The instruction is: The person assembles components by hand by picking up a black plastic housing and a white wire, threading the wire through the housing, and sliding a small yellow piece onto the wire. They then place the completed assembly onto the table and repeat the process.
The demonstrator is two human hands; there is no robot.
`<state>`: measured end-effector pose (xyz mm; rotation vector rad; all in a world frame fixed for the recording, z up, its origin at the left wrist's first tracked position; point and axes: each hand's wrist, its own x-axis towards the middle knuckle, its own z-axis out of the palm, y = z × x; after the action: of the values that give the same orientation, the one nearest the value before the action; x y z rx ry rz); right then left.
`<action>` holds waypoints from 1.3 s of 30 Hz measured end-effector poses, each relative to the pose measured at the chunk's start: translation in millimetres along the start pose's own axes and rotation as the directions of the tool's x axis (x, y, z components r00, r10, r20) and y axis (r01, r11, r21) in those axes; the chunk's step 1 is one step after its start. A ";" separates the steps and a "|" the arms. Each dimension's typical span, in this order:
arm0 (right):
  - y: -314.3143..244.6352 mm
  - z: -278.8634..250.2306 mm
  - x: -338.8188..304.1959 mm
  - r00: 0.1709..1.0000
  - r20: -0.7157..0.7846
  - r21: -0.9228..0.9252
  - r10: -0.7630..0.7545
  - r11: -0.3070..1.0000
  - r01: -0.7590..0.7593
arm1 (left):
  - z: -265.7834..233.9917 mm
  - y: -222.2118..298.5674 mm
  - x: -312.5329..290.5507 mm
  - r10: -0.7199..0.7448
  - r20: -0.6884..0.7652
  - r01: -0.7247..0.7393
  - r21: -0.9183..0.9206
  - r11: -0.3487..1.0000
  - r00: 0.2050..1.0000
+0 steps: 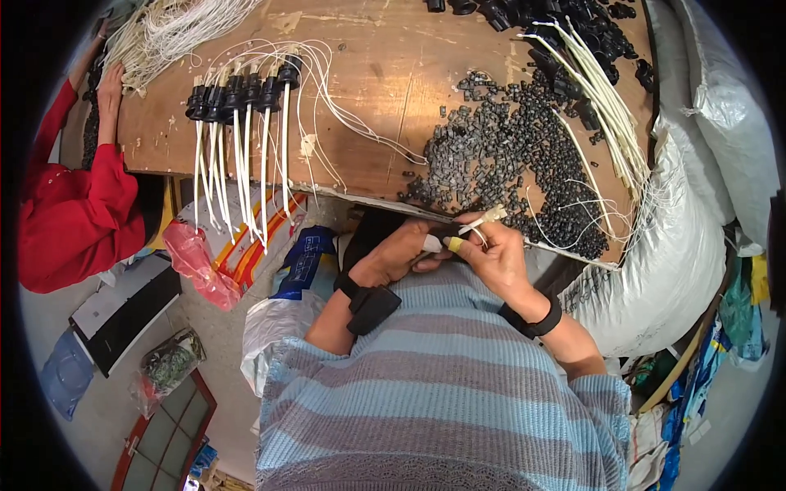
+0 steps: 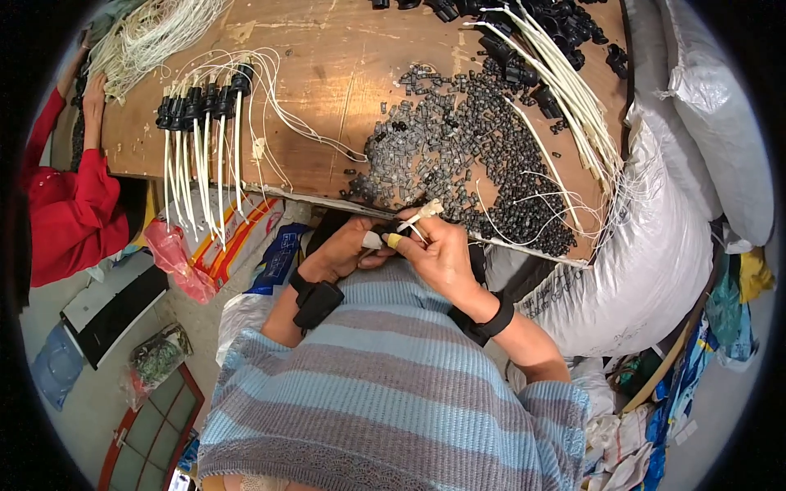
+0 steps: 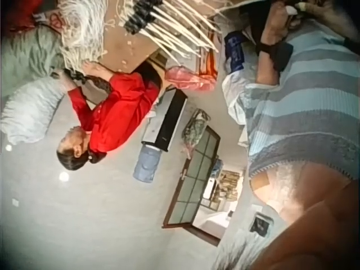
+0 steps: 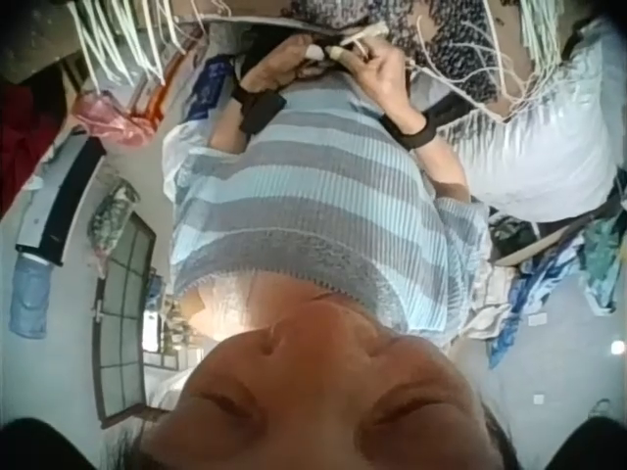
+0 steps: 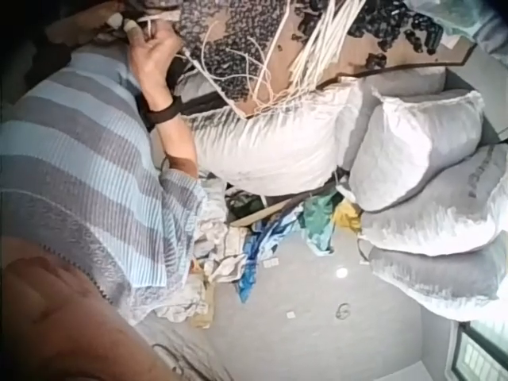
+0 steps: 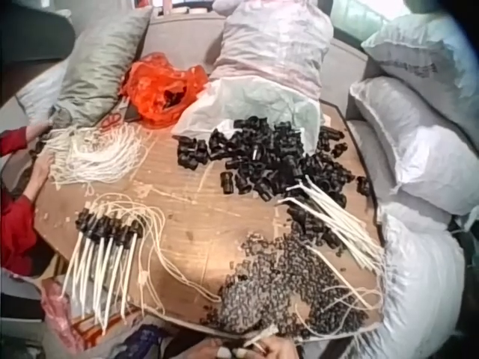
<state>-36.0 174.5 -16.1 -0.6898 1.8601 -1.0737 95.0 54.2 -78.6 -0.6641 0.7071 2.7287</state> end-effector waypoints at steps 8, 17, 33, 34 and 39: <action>3.1 0.9 1.1 1.000 -0.019 -0.025 -0.013 1.000 0.012 | -2.4 3.6 -1.6 -0.018 -0.029 0.017 -0.041 0.999 0.999; -11.7 -6.9 -5.2 0.904 -0.015 -0.386 -0.428 0.836 0.390 | 6.6 14.2 -19.3 0.183 -0.082 -0.151 0.301 0.942 0.980; -46.4 -81.1 11.1 0.602 -0.399 -0.632 -0.691 0.683 0.366 | 13.0 144.9 -53.1 0.895 0.336 0.412 0.801 -0.435 0.292; -45.7 -87.7 18.9 0.598 -0.482 -0.548 -0.641 0.753 0.365 | 10.4 150.3 -56.5 0.904 0.337 0.473 0.772 -0.424 0.262; -46.7 -46.6 21.9 0.695 0.090 -0.545 -0.714 0.549 0.634 | -37.3 162.9 -49.3 0.984 0.167 0.689 0.707 -0.159 0.056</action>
<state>-85.4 154.0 28.3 -1.8469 2.0871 -1.0563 96.1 -109.5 -18.9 -1.7405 3.2309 -0.1969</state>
